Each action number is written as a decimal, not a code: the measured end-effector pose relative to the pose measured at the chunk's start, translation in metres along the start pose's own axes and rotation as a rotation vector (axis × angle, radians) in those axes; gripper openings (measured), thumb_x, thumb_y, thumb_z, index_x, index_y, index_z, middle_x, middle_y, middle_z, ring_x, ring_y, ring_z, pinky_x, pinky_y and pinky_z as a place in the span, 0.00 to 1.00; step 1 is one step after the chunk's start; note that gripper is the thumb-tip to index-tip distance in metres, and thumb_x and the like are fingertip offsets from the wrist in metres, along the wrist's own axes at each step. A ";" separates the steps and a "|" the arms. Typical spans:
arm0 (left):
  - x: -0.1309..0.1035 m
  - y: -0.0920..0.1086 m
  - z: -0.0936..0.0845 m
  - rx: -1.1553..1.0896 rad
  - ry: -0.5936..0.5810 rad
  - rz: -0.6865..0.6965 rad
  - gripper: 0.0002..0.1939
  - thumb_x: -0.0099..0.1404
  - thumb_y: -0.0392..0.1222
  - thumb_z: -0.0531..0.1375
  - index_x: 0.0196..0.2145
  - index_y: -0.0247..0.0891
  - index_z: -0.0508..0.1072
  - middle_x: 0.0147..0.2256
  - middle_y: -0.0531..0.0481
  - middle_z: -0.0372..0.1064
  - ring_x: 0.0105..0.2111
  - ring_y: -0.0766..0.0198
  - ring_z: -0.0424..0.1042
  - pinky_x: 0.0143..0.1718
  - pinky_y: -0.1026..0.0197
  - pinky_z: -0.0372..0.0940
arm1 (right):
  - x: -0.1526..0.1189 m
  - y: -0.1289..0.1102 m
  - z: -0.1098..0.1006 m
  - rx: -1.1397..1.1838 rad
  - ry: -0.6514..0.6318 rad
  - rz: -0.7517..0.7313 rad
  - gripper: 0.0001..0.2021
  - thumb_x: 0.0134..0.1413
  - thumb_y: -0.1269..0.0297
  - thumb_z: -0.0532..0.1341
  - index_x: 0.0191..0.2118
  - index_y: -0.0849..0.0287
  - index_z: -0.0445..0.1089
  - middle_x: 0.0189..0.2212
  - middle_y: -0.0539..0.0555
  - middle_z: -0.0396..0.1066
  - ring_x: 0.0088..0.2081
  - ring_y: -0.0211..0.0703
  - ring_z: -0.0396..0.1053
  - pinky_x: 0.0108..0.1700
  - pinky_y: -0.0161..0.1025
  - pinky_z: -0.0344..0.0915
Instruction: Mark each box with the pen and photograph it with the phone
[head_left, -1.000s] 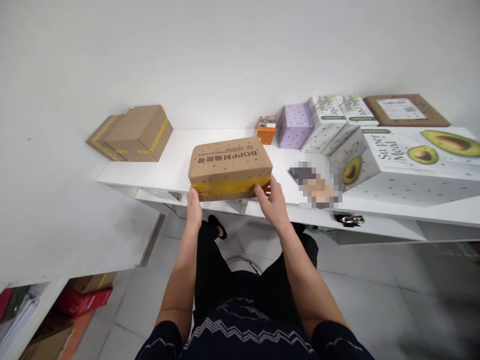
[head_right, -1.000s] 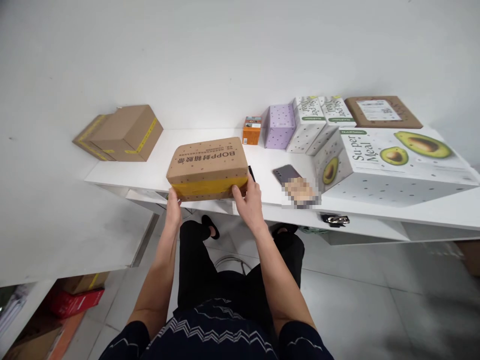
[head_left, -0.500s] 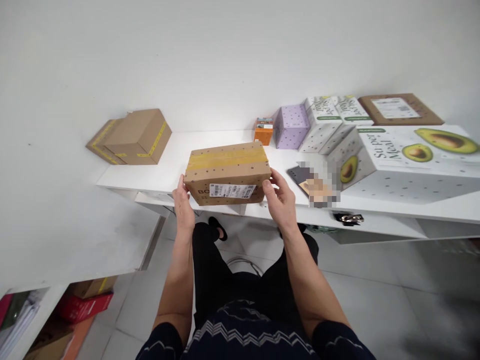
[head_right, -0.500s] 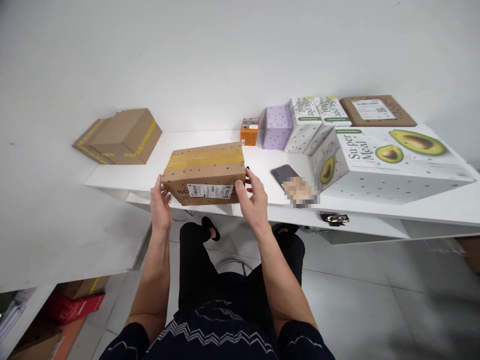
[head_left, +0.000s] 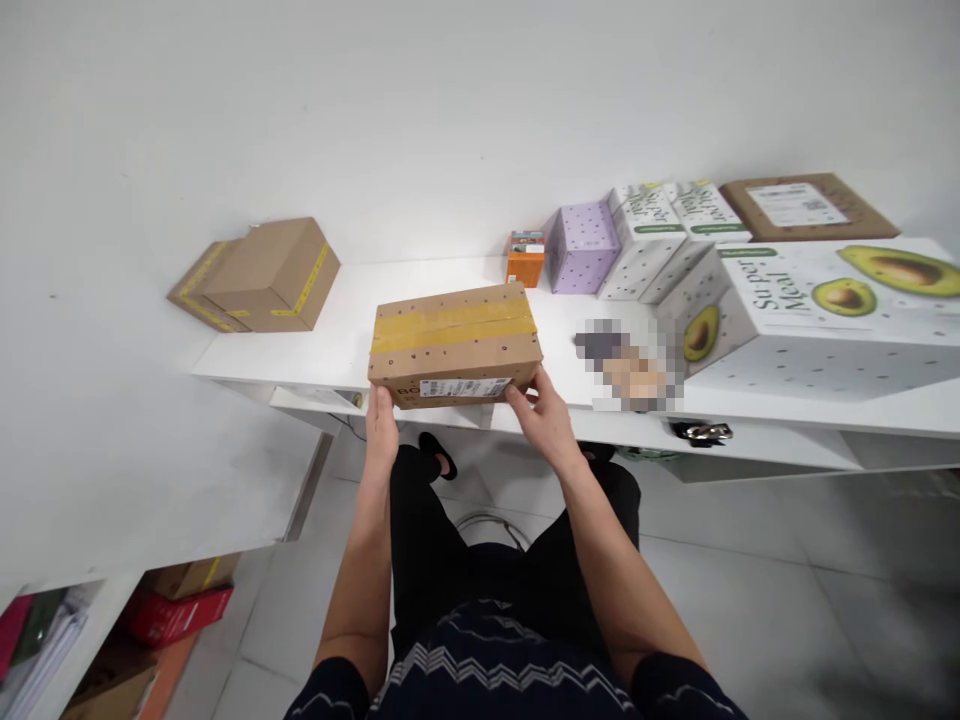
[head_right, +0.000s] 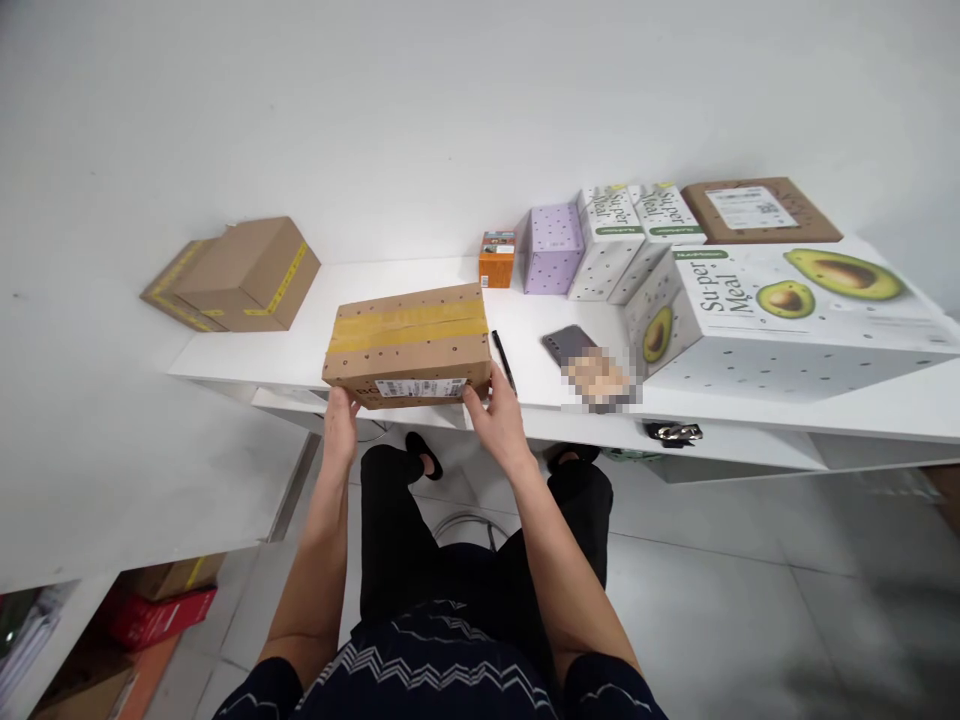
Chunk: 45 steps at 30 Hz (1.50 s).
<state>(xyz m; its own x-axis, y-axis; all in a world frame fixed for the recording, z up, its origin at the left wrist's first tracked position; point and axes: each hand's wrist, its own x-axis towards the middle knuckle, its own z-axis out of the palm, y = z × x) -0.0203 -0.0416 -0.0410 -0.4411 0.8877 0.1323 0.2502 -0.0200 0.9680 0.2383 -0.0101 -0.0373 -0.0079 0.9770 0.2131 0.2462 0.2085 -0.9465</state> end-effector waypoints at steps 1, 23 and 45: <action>-0.001 0.001 0.002 -0.003 0.010 -0.007 0.36 0.69 0.68 0.50 0.66 0.46 0.61 0.65 0.41 0.60 0.65 0.53 0.61 0.63 0.50 0.61 | 0.000 0.002 0.001 -0.017 -0.017 -0.008 0.27 0.61 0.52 0.57 0.63 0.55 0.61 0.45 0.59 0.73 0.42 0.49 0.70 0.48 0.52 0.71; -0.006 0.042 -0.006 0.218 0.159 -0.019 0.33 0.65 0.64 0.59 0.63 0.46 0.68 0.57 0.41 0.67 0.57 0.51 0.68 0.60 0.49 0.63 | -0.001 -0.024 -0.010 -0.096 0.160 0.011 0.28 0.60 0.46 0.58 0.63 0.52 0.66 0.43 0.59 0.69 0.43 0.48 0.68 0.39 0.46 0.71; -0.031 0.053 0.056 0.425 0.133 0.672 0.14 0.70 0.51 0.57 0.39 0.42 0.79 0.40 0.40 0.71 0.45 0.52 0.70 0.54 0.45 0.62 | 0.069 0.030 -0.029 -0.902 -0.143 0.428 0.14 0.58 0.57 0.58 0.40 0.62 0.74 0.40 0.70 0.77 0.43 0.61 0.75 0.41 0.48 0.66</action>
<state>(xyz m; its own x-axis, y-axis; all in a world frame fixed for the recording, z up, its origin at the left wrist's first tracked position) 0.0553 -0.0445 -0.0063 -0.1713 0.6854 0.7077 0.7932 -0.3301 0.5117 0.2730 0.0625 -0.0437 0.1513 0.9702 -0.1891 0.8966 -0.2152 -0.3871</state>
